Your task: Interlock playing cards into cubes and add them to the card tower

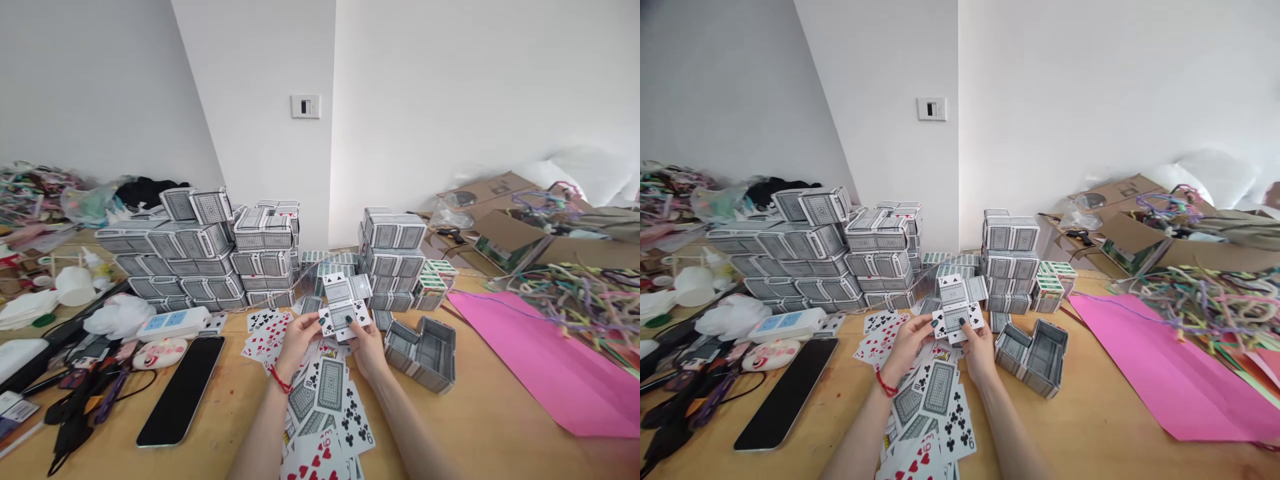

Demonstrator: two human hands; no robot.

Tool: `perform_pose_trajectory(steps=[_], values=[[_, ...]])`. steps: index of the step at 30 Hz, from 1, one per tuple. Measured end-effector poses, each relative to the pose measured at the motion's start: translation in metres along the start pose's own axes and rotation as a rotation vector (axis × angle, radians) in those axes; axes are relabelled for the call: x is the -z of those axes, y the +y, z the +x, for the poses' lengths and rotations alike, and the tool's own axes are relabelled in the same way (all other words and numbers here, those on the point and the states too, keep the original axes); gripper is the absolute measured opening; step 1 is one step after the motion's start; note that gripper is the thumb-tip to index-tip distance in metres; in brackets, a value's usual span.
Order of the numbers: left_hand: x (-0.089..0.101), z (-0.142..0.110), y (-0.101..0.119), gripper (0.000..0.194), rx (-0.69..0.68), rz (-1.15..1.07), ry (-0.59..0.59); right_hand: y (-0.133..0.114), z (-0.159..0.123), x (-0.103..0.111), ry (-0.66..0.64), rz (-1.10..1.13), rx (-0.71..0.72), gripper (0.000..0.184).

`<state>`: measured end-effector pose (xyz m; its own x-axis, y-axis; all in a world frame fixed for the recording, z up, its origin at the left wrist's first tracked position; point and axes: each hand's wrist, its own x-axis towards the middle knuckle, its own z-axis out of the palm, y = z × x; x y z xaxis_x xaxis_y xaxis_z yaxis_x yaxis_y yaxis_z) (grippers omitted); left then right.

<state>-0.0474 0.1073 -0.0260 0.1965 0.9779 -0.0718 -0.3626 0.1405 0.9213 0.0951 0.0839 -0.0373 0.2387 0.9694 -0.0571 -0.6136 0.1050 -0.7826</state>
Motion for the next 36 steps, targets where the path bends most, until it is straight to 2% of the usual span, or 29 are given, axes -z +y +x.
perform_pose_trajectory(steps=[4, 10, 16, 24, 31, 36], values=[[0.007, 0.004, -0.002, 0.028, -0.009, 0.048, 0.155, -0.003, -0.002, -0.001, -0.035, -0.054, -0.023, 0.027], [0.017, 0.005, -0.002, 0.027, -0.023, 0.093, 0.215, 0.001, 0.001, 0.002, -0.085, -0.181, -0.068, 0.036], [0.012, 0.004, 0.000, 0.022, 0.002, 0.132, 0.205, 0.007, 0.002, 0.006, -0.111, -0.182, -0.071, 0.031], [0.012, 0.002, 0.001, 0.023, 0.008, 0.145, 0.158, 0.010, 0.005, 0.008, -0.083, -0.213, -0.082, 0.035], [0.010, 0.004, 0.000, 0.026, 0.012, 0.094, 0.160, 0.011, 0.002, 0.005, -0.112, -0.248, -0.019, 0.034], [0.009, 0.004, 0.000, 0.025, 0.040, 0.111, 0.125, 0.012, 0.003, 0.005, -0.057, -0.288, -0.014, 0.035]])
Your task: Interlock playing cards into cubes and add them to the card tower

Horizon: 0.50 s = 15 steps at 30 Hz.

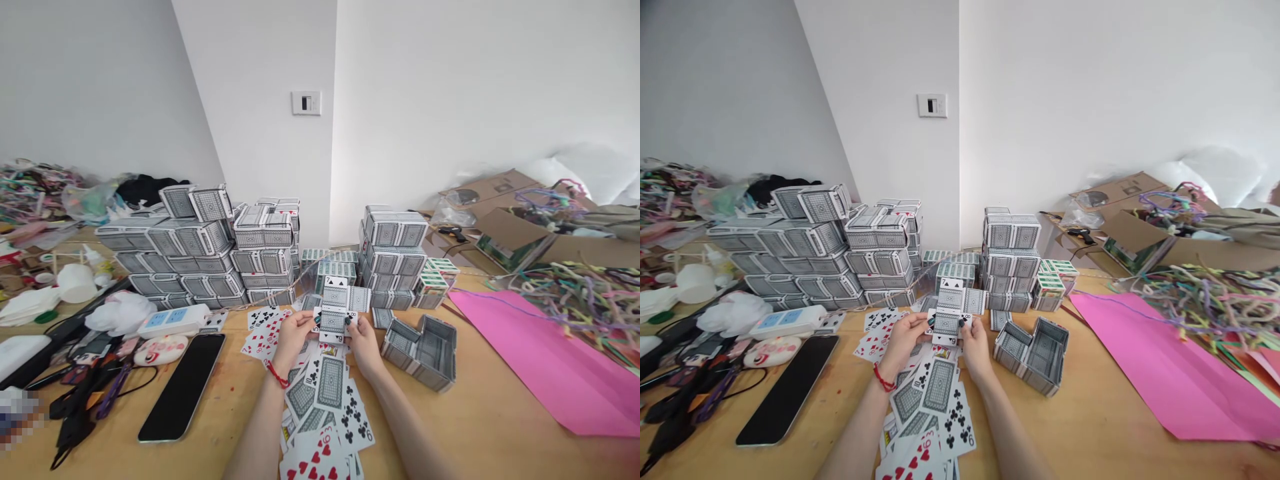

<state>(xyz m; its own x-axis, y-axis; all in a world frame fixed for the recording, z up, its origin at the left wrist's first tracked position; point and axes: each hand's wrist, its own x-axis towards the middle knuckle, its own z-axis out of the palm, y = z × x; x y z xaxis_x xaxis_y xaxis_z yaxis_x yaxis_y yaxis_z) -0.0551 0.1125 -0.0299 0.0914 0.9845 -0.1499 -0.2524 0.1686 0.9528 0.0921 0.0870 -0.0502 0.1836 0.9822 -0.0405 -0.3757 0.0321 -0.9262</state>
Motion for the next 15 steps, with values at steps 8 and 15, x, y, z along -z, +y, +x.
perform_pose_trajectory(steps=[8, 15], values=[[-0.002, 0.001, -0.004, 0.020, 0.018, -0.028, 0.056, 0.008, 0.004, 0.005, 0.064, -0.091, 0.059, 0.027], [-0.001, 0.000, -0.004, 0.018, 0.027, -0.020, 0.026, 0.014, 0.008, 0.010, 0.068, -0.134, 0.092, 0.023]])
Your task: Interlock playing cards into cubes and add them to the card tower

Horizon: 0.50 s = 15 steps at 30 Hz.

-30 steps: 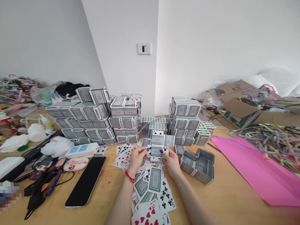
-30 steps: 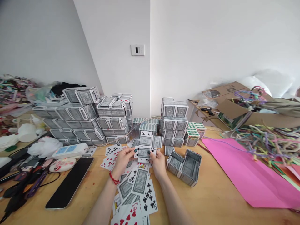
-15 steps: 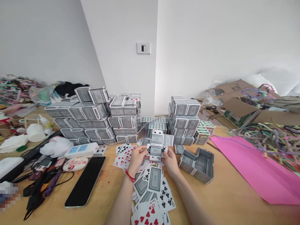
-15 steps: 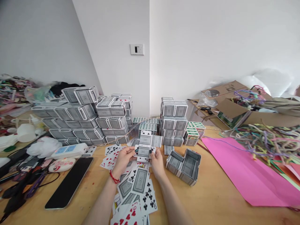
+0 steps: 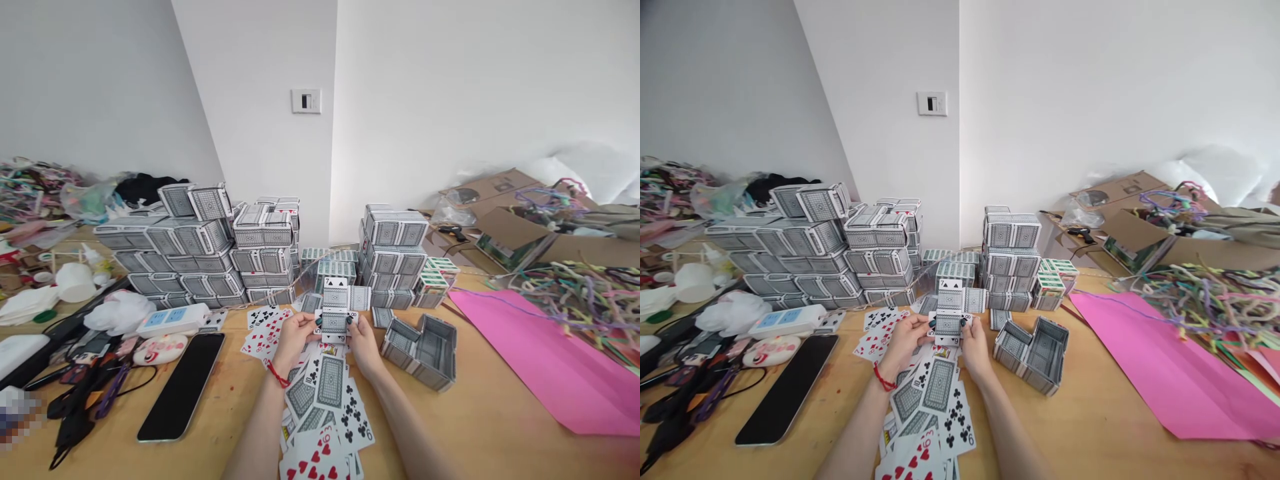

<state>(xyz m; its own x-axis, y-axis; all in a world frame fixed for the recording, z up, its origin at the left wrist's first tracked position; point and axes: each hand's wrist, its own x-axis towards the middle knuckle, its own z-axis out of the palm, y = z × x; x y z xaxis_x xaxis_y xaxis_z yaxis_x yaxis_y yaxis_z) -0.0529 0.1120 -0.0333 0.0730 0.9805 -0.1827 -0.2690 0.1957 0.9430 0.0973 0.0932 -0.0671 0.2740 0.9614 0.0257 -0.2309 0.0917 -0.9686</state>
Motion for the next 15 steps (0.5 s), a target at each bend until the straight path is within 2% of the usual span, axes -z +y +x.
perform_pose_trajectory(steps=[8, 15], values=[[0.0008, -0.0001, -0.0002, 0.019, 0.014, 0.017, -0.014, -0.0024, -0.0010, 0.0014, -0.033, -0.037, -0.004, 0.030], [0.0016, 0.0001, -0.0011, 0.015, 0.013, 0.031, -0.038, -0.0051, -0.0015, 0.0013, -0.044, -0.065, 0.008, 0.028]])
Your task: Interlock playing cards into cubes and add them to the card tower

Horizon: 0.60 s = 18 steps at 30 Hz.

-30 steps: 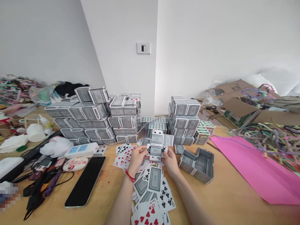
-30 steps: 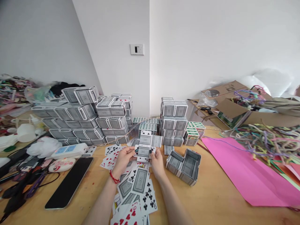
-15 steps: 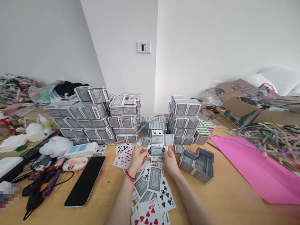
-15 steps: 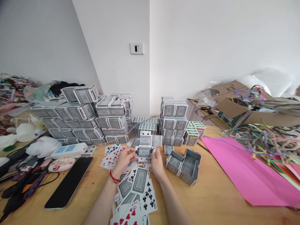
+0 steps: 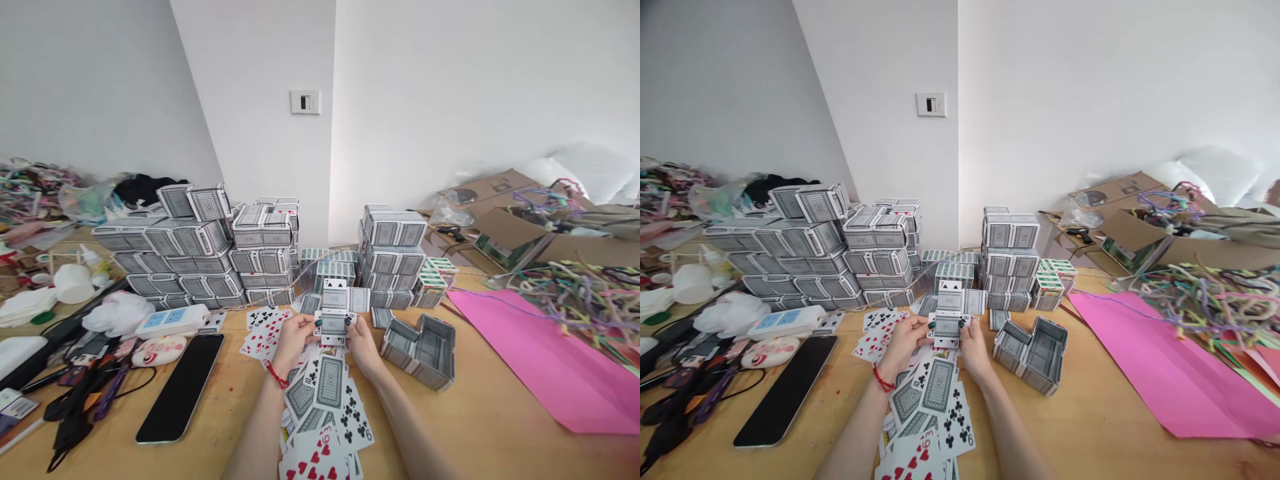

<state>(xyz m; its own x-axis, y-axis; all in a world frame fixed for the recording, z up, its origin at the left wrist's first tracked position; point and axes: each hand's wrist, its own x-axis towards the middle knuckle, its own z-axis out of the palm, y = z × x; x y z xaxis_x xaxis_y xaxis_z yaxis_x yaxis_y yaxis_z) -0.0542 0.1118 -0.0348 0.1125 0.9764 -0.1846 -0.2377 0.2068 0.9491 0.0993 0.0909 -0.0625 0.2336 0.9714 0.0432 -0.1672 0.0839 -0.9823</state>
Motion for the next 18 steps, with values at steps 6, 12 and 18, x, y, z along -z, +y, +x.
perform_pose_trajectory(steps=[6, 12, 18], values=[[-0.0008, 0.0011, -0.0019, 0.015, 0.002, -0.015, -0.001, 0.0038, 0.0025, -0.0003, 0.040, 0.026, -0.014, 0.025], [-0.0010, 0.0017, -0.0022, 0.015, 0.003, -0.030, -0.010, 0.0055, 0.0029, -0.0001, 0.060, 0.059, -0.018, 0.025], [-0.0008, 0.0009, -0.0028, 0.015, -0.014, 0.027, -0.020, 0.0062, 0.0031, 0.0009, 0.078, 0.007, 0.013, 0.023]])
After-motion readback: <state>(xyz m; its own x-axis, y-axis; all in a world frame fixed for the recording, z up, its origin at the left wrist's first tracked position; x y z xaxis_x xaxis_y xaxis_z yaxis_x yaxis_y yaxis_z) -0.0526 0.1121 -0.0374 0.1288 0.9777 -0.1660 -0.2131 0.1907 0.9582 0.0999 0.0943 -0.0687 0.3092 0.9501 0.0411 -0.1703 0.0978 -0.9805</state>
